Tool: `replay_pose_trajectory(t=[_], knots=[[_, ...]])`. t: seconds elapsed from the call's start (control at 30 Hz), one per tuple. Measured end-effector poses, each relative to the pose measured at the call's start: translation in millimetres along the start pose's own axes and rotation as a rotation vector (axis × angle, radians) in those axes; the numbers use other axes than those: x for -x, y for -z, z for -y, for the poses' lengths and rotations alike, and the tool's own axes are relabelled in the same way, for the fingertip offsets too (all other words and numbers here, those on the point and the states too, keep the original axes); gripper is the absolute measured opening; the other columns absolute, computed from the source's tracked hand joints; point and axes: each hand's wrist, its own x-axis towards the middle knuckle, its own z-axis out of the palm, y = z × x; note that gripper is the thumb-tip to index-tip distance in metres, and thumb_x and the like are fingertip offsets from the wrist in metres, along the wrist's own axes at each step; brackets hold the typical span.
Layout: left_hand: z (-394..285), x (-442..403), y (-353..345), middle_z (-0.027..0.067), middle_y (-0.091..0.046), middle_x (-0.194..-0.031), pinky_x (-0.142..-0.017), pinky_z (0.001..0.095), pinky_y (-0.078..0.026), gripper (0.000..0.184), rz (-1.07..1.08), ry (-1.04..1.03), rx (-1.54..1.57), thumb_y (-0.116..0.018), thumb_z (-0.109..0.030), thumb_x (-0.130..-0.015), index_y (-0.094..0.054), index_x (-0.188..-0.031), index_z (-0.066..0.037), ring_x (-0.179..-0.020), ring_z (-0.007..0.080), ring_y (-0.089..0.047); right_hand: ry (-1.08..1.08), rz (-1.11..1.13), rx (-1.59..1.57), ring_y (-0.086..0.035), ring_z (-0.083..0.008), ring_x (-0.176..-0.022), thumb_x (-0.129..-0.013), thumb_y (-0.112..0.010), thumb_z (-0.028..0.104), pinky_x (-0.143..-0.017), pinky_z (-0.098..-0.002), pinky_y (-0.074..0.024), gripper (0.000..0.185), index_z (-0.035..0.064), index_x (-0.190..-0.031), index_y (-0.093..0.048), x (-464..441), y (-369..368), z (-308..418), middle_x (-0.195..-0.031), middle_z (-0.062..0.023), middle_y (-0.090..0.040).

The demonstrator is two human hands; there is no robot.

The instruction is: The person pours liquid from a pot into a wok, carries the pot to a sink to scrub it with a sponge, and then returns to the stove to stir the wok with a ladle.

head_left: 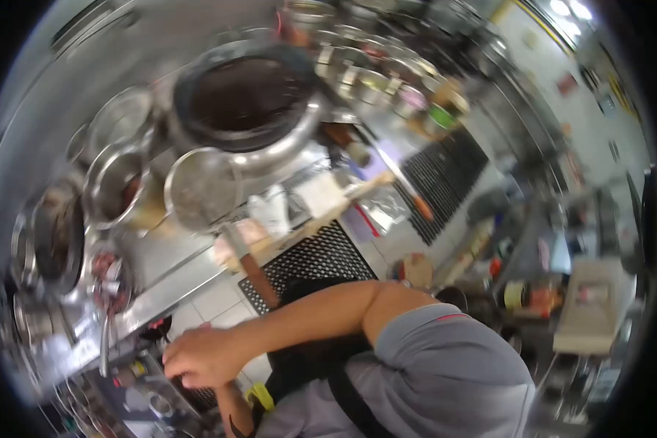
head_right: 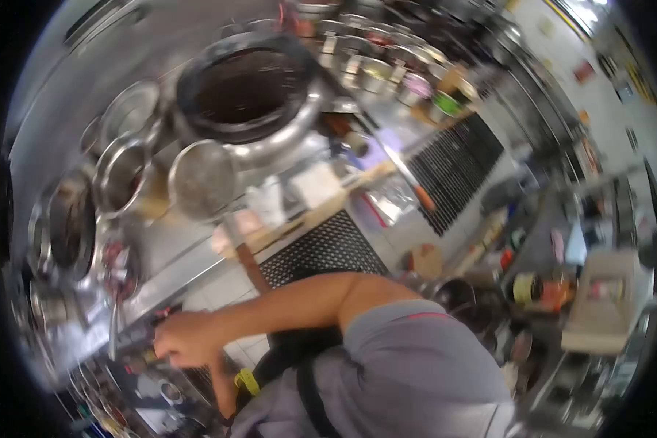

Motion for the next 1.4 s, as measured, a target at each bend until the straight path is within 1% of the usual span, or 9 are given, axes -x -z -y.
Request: replay_pose_trajectory(t=[0.1, 0.3, 0.37, 0.43, 0.57, 0.93, 1.13, 1.23, 1.4], knots=[[-75.1, -40.9, -42.8, 0.0055, -0.061, -0.080, -0.066, 0.0238, -0.045, 0.021, 0.207, -0.231, -0.011, -0.057, -0.018, -0.093, -0.057, -0.106, -0.001, -0.070, 0.0124, -0.056, -0.097, -0.387, 0.071, -0.061, -0.0345, -0.101, -0.086, -0.063, 0.019, -0.089, -0.0418, -0.0479, 0.030, 0.0029, -0.111, -0.063, 103.9, 84.8, 28.1, -0.108, -0.0150, -0.063], [-177.0, -50.6, -175.7, 0.0052, -0.059, -0.067, -0.064, 0.0244, -0.044, 0.020, 0.435, -0.391, 0.045, -0.053, -0.015, -0.096, -0.059, -0.103, 0.003, -0.064, 0.0106, -0.054, -0.571, -1.247, 0.108, -0.061, -0.0088, -0.092, -0.095, -0.061, 0.016, -0.079, -0.0264, -0.0506, 0.025, 0.0024, -0.116, -0.064, 358.5, 137.4, 43.7, -0.103, -0.0054, -0.067], [-179.3, -40.0, -236.9, 0.0053, -0.059, -0.067, -0.066, 0.0242, -0.044, 0.019, 0.538, -0.354, 0.011, -0.053, -0.015, -0.095, -0.059, -0.102, 0.002, -0.065, 0.0104, -0.054, -0.563, -1.538, 0.148, -0.063, -0.0131, -0.085, -0.091, -0.063, 0.013, -0.076, -0.0285, -0.0519, 0.027, 0.0019, -0.115, -0.064, 447.9, 137.5, 50.2, -0.095, -0.0076, -0.067], [-181.3, -28.7, -294.9, 0.0058, -0.060, -0.069, -0.067, 0.0245, -0.044, 0.019, 0.668, -0.324, 0.017, -0.053, -0.014, -0.096, -0.060, -0.102, 0.002, -0.065, 0.0110, -0.055, -0.907, -1.684, 0.336, -0.062, -0.0120, -0.083, -0.091, -0.062, 0.012, -0.074, -0.0277, -0.0512, 0.026, 0.0011, -0.115, -0.064, 536.8, 134.1, 69.0, -0.092, -0.0069, -0.069], [-204.1, 8.1, -406.9, 0.0062, -0.061, -0.072, -0.064, 0.0258, -0.046, 0.019, 0.929, -0.388, -0.093, -0.052, -0.013, -0.097, -0.060, -0.104, 0.002, -0.066, 0.0118, -0.056, -0.932, -2.128, 0.540, -0.062, -0.0114, -0.078, -0.091, -0.062, 0.012, -0.073, -0.0261, -0.0501, 0.025, -0.0015, -0.112, -0.065, 651.8, 125.4, 110.1, -0.086, -0.0065, -0.069], [-211.2, 93.5, -644.1, 0.0057, -0.065, -0.085, -0.071, 0.0256, -0.050, 0.019, 1.626, -0.391, -0.269, -0.055, -0.011, -0.097, -0.063, -0.109, 0.003, -0.076, 0.0125, -0.061, -1.062, -2.339, 0.514, -0.063, -0.0132, -0.089, -0.091, -0.061, 0.015, -0.080, -0.0270, -0.0497, 0.029, 0.0010, -0.117, -0.064, 689.7, 84.2, 139.8, -0.103, -0.0087, -0.068], [-168.8, 152.1, -738.2, 0.0150, -0.067, -0.104, -0.084, 0.0419, -0.051, 0.026, 2.308, -1.252, -0.823, -0.064, -0.022, -0.086, -0.066, -0.107, -0.007, -0.096, 0.0333, -0.065, -1.262, -2.382, 0.302, -0.065, -0.0146, -0.092, -0.092, -0.061, 0.015, -0.078, -0.0287, -0.0510, 0.028, 0.0006, -0.116, -0.064, 659.9, 51.8, 173.8, -0.102, -0.0101, -0.068], [-146.7, 168.5, -757.4, 0.0169, -0.067, -0.104, -0.086, 0.0465, -0.050, 0.030, 2.498, -1.333, -1.087, -0.065, -0.030, -0.082, -0.069, -0.105, -0.011, -0.099, 0.0371, -0.062, -1.203, -2.330, 0.405, -0.066, -0.0203, -0.093, -0.091, -0.063, 0.014, -0.078, -0.0288, -0.0522, 0.026, 0.0010, -0.113, -0.065, 654.9, 26.9, 176.3, -0.107, -0.0127, -0.068], [-124.6, 174.6, -773.0, 0.0145, -0.069, -0.089, -0.075, 0.0453, -0.050, 0.028, 2.756, -1.124, -1.451, -0.064, -0.035, -0.079, -0.068, -0.094, -0.011, -0.087, 0.0316, -0.066, -1.281, -2.364, 0.286, -0.067, -0.0248, -0.093, -0.089, -0.064, 0.014, -0.077, -0.0306, -0.0532, 0.027, 0.0015, -0.112, -0.065, 655.7, 21.3, 205.5, -0.108, -0.0143, -0.067]])
